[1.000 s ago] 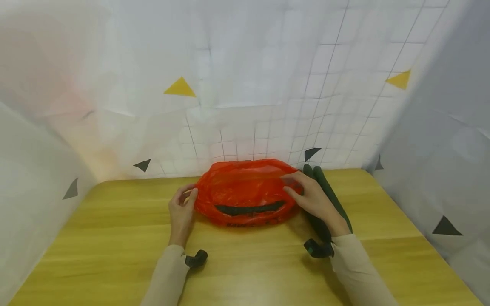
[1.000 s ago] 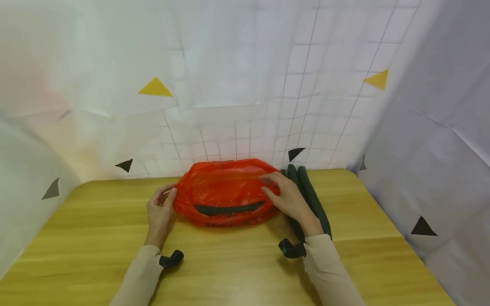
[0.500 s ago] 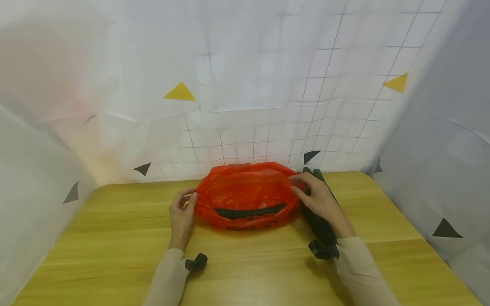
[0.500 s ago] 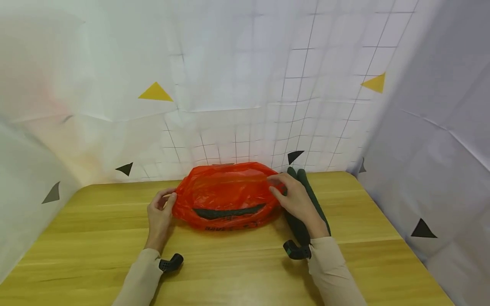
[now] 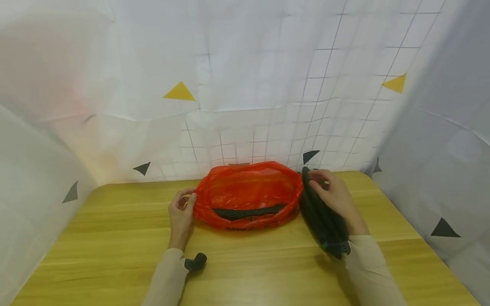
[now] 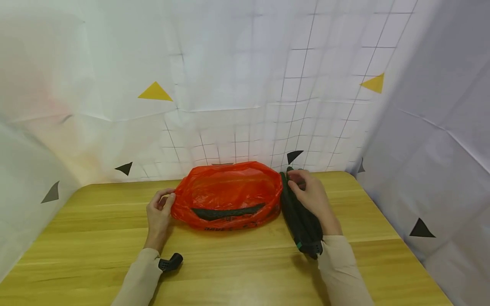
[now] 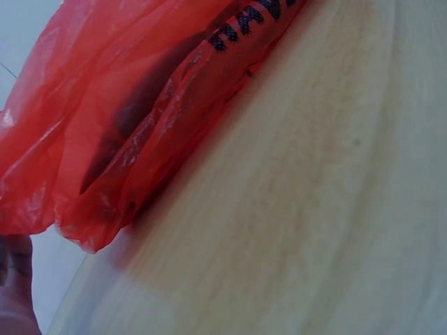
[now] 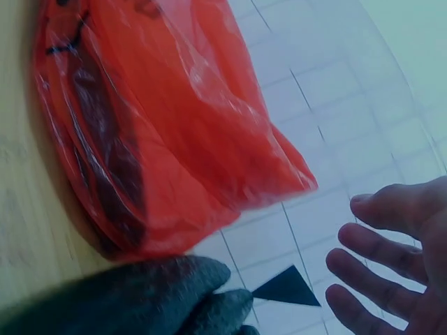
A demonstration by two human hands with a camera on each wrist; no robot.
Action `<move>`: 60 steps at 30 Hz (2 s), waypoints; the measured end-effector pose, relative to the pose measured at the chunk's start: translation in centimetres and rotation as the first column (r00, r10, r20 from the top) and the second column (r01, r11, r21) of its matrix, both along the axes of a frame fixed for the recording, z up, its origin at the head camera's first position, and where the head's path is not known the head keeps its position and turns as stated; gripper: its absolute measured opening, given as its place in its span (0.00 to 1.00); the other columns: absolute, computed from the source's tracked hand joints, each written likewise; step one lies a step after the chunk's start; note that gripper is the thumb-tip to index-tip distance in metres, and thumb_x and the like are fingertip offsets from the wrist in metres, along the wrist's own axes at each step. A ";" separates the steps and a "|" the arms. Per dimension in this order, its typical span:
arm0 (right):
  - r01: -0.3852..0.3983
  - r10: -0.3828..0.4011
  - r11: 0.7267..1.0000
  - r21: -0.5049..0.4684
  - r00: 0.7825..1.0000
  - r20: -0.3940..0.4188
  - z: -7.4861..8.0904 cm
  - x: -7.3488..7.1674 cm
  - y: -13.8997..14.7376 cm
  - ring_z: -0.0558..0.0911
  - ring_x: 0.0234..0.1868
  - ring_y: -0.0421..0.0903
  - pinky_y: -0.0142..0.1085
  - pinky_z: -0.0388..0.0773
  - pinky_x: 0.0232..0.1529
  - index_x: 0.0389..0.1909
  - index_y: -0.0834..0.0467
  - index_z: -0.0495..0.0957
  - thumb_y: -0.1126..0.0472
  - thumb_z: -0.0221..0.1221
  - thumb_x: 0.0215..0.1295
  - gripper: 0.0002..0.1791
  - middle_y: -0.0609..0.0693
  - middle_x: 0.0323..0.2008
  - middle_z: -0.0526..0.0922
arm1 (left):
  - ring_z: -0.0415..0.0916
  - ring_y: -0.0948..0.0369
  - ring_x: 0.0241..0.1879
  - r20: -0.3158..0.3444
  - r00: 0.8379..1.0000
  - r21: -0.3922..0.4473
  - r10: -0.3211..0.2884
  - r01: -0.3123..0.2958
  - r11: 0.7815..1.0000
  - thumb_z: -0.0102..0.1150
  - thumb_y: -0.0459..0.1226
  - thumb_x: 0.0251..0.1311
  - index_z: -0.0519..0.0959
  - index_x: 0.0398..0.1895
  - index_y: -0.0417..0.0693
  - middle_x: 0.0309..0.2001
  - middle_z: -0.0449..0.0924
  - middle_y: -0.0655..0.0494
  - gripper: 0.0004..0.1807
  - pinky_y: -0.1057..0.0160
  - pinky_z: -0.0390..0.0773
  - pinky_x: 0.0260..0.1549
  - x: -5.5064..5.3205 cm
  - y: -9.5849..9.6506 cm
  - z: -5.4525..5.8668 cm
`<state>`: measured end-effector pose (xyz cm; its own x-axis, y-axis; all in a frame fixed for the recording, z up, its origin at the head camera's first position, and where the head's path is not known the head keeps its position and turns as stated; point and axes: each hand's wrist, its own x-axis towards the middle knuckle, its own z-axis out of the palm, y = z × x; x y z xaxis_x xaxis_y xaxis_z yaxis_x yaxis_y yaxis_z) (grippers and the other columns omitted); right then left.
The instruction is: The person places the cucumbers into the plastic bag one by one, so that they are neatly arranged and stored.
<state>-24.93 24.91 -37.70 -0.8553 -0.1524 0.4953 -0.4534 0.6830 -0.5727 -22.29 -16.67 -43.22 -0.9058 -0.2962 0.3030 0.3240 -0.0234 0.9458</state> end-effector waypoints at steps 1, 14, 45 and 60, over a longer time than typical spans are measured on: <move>0.011 -0.011 1.000 0.001 1.000 0.007 0.0 0.0 0.3 0.82 0.43 0.54 0.29 0.78 0.41 0.52 0.63 0.76 0.64 0.59 0.63 0.16 0.60 0.44 0.83 | 0.74 0.64 0.32 0.000 1.000 -0.007 0.001 -0.001 1.000 0.59 0.36 0.61 0.78 0.47 0.38 0.39 0.78 0.54 0.14 0.73 0.76 0.28 0.0 0.0 0.0; 0.082 -0.083 0.996 0.019 0.994 0.078 -0.6 0.3 2.8 0.81 0.44 0.59 0.48 0.79 0.43 0.53 0.65 0.74 0.63 0.57 0.65 0.17 0.64 0.45 0.81 | 0.75 0.64 0.33 -0.008 0.999 -0.031 0.048 -0.048 0.998 0.61 0.40 0.60 0.80 0.46 0.43 0.40 0.79 0.58 0.13 0.73 0.75 0.29 -1.6 -0.5 -2.2; 0.142 -0.111 0.990 -0.004 0.793 0.599 -2.8 0.5 6.1 0.72 0.58 0.64 0.49 0.75 0.54 0.67 0.69 0.57 0.42 0.46 0.70 0.39 0.73 0.64 0.62 | 0.75 0.64 0.32 -0.044 0.998 -0.052 0.050 -0.052 0.997 0.61 0.41 0.60 0.80 0.45 0.45 0.39 0.79 0.59 0.13 0.73 0.74 0.27 -1.6 -0.5 -2.5; 0.148 -0.129 0.989 0.028 0.729 0.672 -3.3 0.2 5.9 0.63 0.65 0.65 0.56 0.63 0.63 0.68 0.68 0.57 0.36 0.47 0.67 0.44 0.70 0.67 0.59 | 0.75 0.66 0.32 -0.011 1.000 -0.052 0.013 -0.013 0.999 0.59 0.35 0.61 0.78 0.46 0.37 0.38 0.79 0.60 0.13 0.74 0.75 0.29 0.0 -0.1 -0.1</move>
<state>-24.77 30.86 -41.00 -0.9771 -0.0016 -0.2128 0.1534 0.6883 -0.7090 -22.34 -16.77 -43.30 -0.8988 -0.2914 0.3274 0.3335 0.0299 0.9423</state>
